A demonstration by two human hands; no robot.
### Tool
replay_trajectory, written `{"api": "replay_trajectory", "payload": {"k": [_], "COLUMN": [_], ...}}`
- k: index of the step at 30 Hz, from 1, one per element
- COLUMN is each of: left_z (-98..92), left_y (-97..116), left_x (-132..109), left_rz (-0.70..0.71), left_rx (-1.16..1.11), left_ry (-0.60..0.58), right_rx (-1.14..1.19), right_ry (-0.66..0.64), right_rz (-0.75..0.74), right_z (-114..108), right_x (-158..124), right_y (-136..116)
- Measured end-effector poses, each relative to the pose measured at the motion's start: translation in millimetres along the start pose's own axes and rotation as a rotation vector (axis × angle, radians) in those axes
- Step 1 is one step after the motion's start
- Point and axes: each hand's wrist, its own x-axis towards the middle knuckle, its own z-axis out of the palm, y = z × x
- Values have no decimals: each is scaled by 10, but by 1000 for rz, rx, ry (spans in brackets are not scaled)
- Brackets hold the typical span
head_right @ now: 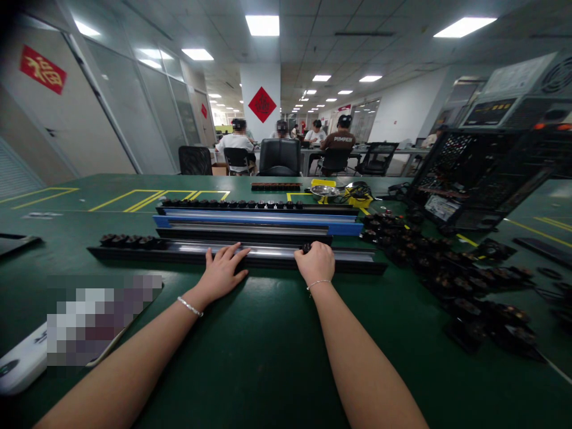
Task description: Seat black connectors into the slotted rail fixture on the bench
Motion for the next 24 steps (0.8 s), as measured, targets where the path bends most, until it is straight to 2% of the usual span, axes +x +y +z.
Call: {"api": "replay_trajectory", "payload": {"k": [24], "left_z": [-1], "left_y": [-2], "left_x": [1], "left_rz": [-2], "left_rx": [-22], "left_ry": [4], "right_rx": [9], "right_ry": [27], "right_rz": [-18], "right_z": [44], "right_x": [26], "right_y": [53]}}
